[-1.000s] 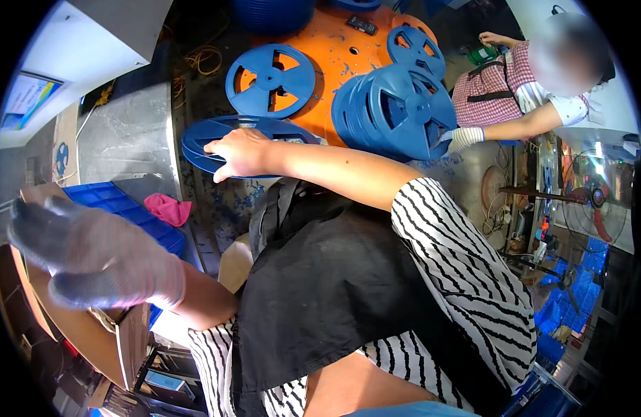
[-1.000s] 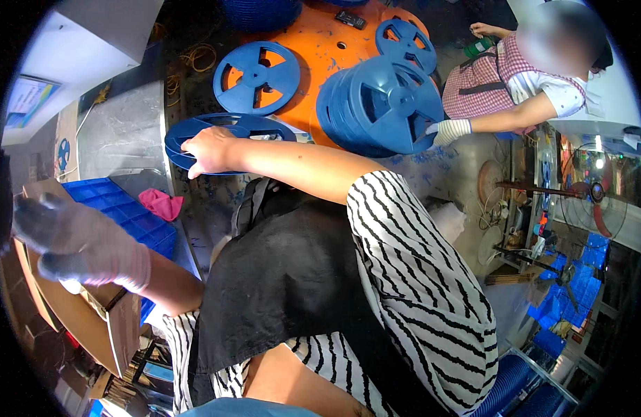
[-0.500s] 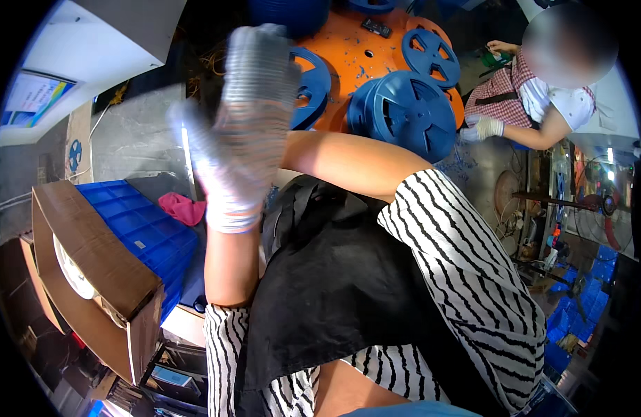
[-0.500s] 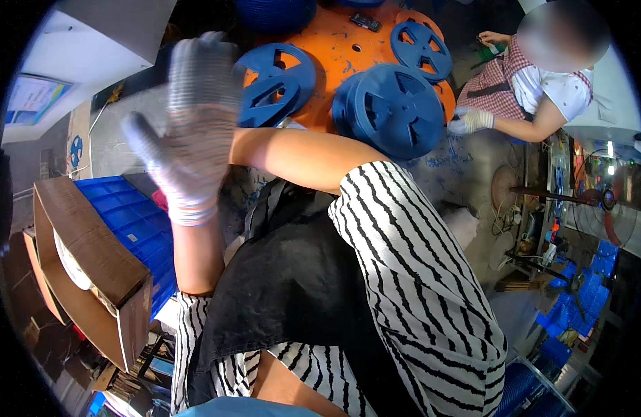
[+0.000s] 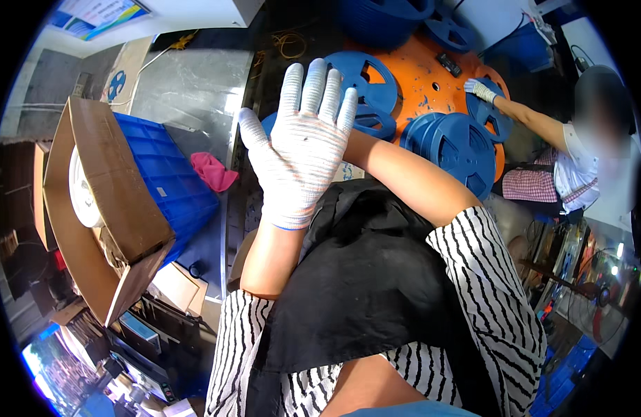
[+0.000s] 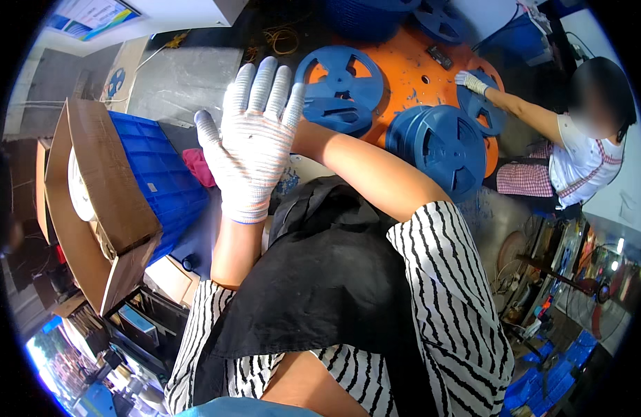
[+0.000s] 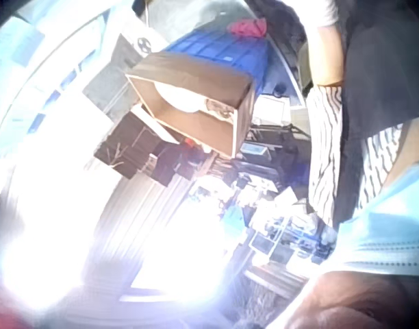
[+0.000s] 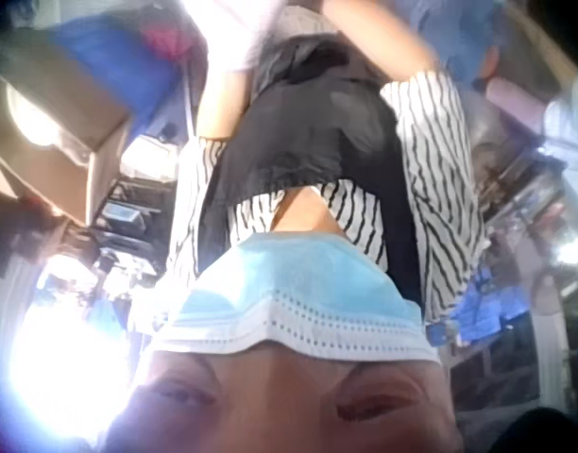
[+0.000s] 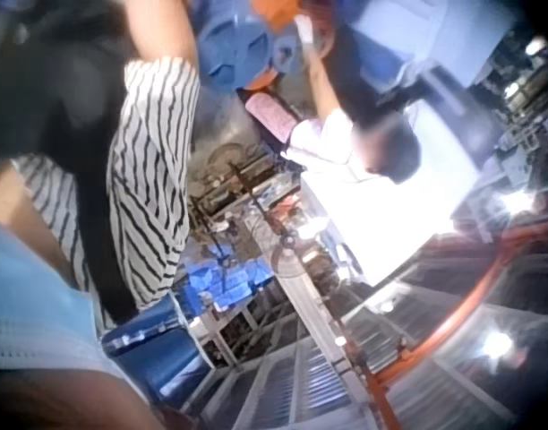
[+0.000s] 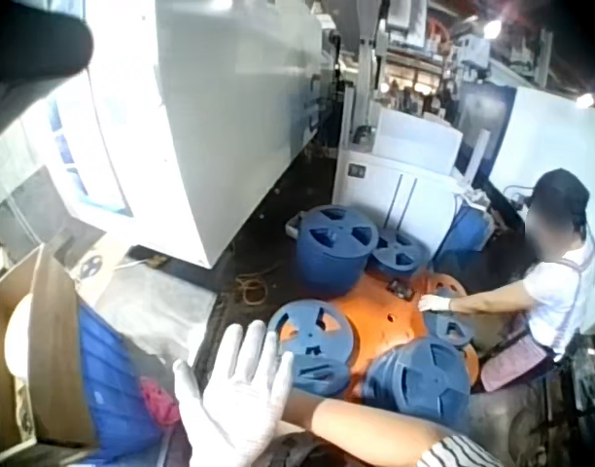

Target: The person picks up blue plastic spools from a table, wipes them with a cloth, and stacks them onto a metal rack. The person repeats this process for several spools.

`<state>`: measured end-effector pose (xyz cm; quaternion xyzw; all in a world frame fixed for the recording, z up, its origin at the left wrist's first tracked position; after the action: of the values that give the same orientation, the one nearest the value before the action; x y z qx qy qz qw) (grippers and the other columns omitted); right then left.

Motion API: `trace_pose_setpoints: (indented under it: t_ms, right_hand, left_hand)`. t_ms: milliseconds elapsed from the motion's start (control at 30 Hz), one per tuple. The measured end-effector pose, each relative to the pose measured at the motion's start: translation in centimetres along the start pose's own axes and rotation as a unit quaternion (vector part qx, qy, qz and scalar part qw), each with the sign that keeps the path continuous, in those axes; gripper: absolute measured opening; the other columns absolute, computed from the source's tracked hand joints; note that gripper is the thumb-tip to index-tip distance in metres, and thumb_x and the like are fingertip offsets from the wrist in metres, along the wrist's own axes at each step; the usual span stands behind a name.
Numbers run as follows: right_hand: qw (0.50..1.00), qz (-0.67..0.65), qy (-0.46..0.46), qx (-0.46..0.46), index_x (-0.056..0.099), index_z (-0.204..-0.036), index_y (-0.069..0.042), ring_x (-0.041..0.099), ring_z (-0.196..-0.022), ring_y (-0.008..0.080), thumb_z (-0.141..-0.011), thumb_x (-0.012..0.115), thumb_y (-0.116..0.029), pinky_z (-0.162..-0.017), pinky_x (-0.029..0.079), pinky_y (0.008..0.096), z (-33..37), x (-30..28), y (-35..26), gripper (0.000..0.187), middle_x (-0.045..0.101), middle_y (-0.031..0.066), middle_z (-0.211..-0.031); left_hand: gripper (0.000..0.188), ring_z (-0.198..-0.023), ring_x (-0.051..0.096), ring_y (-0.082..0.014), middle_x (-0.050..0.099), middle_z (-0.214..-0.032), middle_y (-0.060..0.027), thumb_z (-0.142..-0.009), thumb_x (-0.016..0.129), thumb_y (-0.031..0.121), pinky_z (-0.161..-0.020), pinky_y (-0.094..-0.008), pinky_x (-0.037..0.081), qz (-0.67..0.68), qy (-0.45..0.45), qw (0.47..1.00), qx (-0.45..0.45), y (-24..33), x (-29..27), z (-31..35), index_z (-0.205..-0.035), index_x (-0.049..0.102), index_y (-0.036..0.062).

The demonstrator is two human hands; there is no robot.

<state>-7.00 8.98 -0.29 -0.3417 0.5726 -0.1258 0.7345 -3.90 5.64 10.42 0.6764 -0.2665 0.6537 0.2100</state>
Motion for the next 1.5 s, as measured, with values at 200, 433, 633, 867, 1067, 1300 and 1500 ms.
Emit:
trace_pose_setpoints:
  t_ms: [200, 433, 633, 867, 1067, 1300, 1500]
  right_hand:
    - [0.977, -0.206, -0.001, 0.055, 0.032, -0.143, -0.009, 0.039, -0.13, 0.0295, -0.09, 0.054, -0.026, -0.108, 0.029, 0.0415, 0.5, -0.9, 2.3, 0.06, 0.04, 0.0164, -0.142]
    - [0.802, -0.526, 0.18, 0.218, 0.014, -0.148, -0.011, 0.036, -0.132, 0.0323, -0.078, 0.068, -0.052, -0.105, 0.033, 0.0417, 6.4, -2.4, 1.6, 0.097, 0.036, 0.0235, -0.141]
    - [0.818, -0.521, 0.234, 0.07, -0.005, -0.147, -0.007, 0.009, -0.141, 0.0349, -0.066, 0.077, -0.054, -0.112, 0.018, 0.0472, 7.0, -5.1, -4.8, 0.124, 0.004, 0.0271, -0.151]
    - [0.788, -0.579, 0.198, 0.062, -0.003, -0.148, -0.006, 0.02, -0.139, 0.0309, -0.077, 0.076, -0.035, -0.112, 0.022, 0.0411, 6.1, -4.5, -7.0, 0.11, 0.011, 0.0227, -0.151]
    - [0.776, -0.609, 0.16, 0.034, -0.002, -0.148, -0.007, 0.02, -0.139, 0.028, -0.08, 0.071, -0.018, -0.113, 0.019, 0.0391, 6.3, -4.4, -8.0, 0.101, 0.016, 0.018, -0.151]
    - [0.786, -0.604, 0.135, 0.017, -0.007, -0.148, -0.008, 0.01, -0.142, 0.0259, -0.081, 0.069, -0.019, -0.114, 0.016, 0.0388, 6.6, -4.2, -8.2, 0.102, 0.009, 0.0171, -0.153]
    - [0.785, -0.604, 0.134, 0.023, -0.008, -0.147, -0.006, 0.008, -0.142, 0.0275, -0.082, 0.069, -0.025, -0.115, 0.013, 0.039, 6.5, -4.1, -8.0, 0.103, 0.007, 0.0183, -0.153]
  left_hand:
    - [0.074, -0.14, 0.016, -0.0367, 0.016, -0.152, -0.0185, -0.09, 0.034, 0.061, -0.114, -0.0548, 0.011, -0.007, 0.033, 0.999, 0.027, 1.5, -0.3, 0.7, -0.146, 0.025, 0.013]
    - [0.081, -0.142, 0.011, -0.0295, 0.014, -0.154, -0.0091, -0.083, 0.038, 0.072, -0.116, -0.0445, 0.007, -0.145, 0.01, 0.981, 0.125, 4.0, -0.9, 1.0, -0.148, 0.02, 0.0272]
    - [0.082, -0.143, 0.005, -0.0262, 0.01, -0.155, -0.0085, -0.083, 0.031, 0.076, -0.117, -0.0424, 0.002, -0.225, -0.018, 0.96, 0.169, 3.6, 0.8, 1.4, -0.149, 0.014, 0.0296]
    - [0.082, -0.142, 0.01, -0.0281, 0.014, -0.154, -0.011, -0.083, 0.035, 0.074, -0.117, -0.043, 0.004, -0.175, 0.003, 0.974, 0.147, 3.5, 0.3, 2.1, -0.148, 0.017, 0.029]
    - [0.079, -0.141, 0.015, -0.0268, 0.017, -0.154, -0.0052, -0.081, 0.036, 0.076, -0.117, -0.0384, 0.009, -0.05, 0.008, 0.994, 0.096, 3.7, -0.2, 2.6, -0.146, 0.023, 0.0333]
    - [0.079, -0.141, 0.015, -0.028, 0.017, -0.154, -0.0072, -0.081, 0.039, 0.075, -0.116, -0.0398, 0.011, -0.03, 0.008, 0.996, 0.083, 4.3, 0.5, 2.7, -0.146, 0.025, 0.0323]
    - [0.075, -0.139, 0.022, -0.0323, 0.021, -0.152, -0.0151, -0.085, 0.043, 0.066, -0.115, -0.046, 0.017, 0.028, -0.013, 0.996, 0.081, 4.6, 0.1, 2.4, -0.144, 0.031, 0.0221]
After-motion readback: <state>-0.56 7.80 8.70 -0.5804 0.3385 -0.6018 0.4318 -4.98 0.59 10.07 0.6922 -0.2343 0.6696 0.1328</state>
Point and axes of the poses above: each hand's wrist, its own z-axis away from the middle knuckle, its own x-axis out of the palm, y = z × x, the point moved 7 cm from there along -z, towards the middle knuckle
